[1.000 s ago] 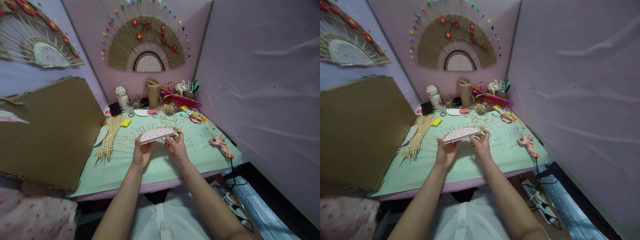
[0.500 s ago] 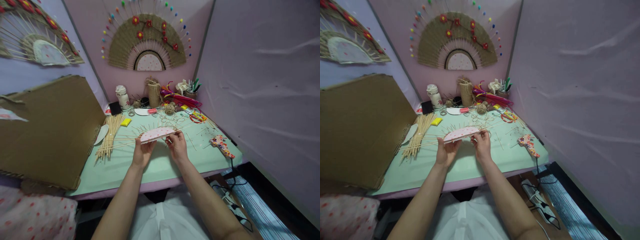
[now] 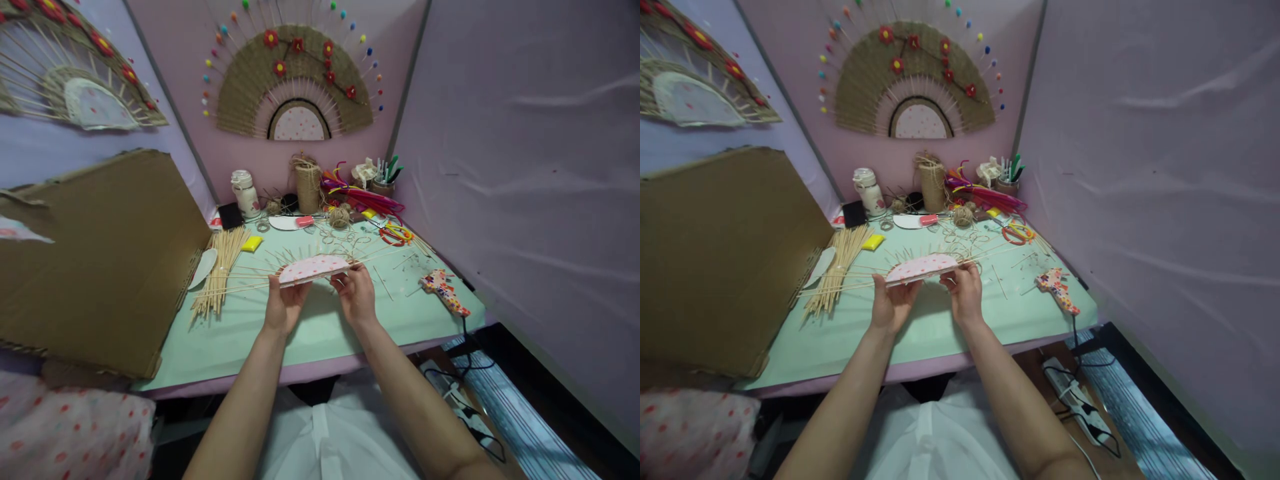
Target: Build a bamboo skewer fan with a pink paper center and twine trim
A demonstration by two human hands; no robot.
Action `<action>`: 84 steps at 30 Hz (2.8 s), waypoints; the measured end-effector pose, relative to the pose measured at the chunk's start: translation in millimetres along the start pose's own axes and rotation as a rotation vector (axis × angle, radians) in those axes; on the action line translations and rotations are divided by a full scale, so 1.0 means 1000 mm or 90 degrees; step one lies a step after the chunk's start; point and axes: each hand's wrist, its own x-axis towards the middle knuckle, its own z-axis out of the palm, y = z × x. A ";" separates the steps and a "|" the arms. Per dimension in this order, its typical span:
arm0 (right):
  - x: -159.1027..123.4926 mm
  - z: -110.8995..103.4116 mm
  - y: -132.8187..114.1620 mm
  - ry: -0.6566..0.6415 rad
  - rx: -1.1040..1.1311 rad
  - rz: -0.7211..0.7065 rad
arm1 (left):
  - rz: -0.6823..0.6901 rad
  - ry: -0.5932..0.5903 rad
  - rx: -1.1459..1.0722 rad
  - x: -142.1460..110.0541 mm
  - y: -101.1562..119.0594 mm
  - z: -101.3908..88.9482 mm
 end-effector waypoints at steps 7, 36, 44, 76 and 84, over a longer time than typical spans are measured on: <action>0.001 0.000 0.002 0.002 -0.002 -0.014 | -0.001 0.002 0.003 0.000 0.001 0.001; 0.001 -0.001 -0.005 0.039 0.007 0.016 | -0.007 0.015 0.025 -0.001 0.001 0.003; -0.003 -0.001 -0.001 -0.010 -0.012 -0.003 | -0.009 0.010 0.001 -0.001 0.001 0.002; -0.008 0.001 0.027 -0.004 -0.076 -0.087 | -0.016 -0.023 0.031 -0.002 -0.004 0.001; -0.010 0.002 0.033 -0.027 -0.086 -0.108 | 0.001 -0.041 0.041 -0.002 -0.005 0.002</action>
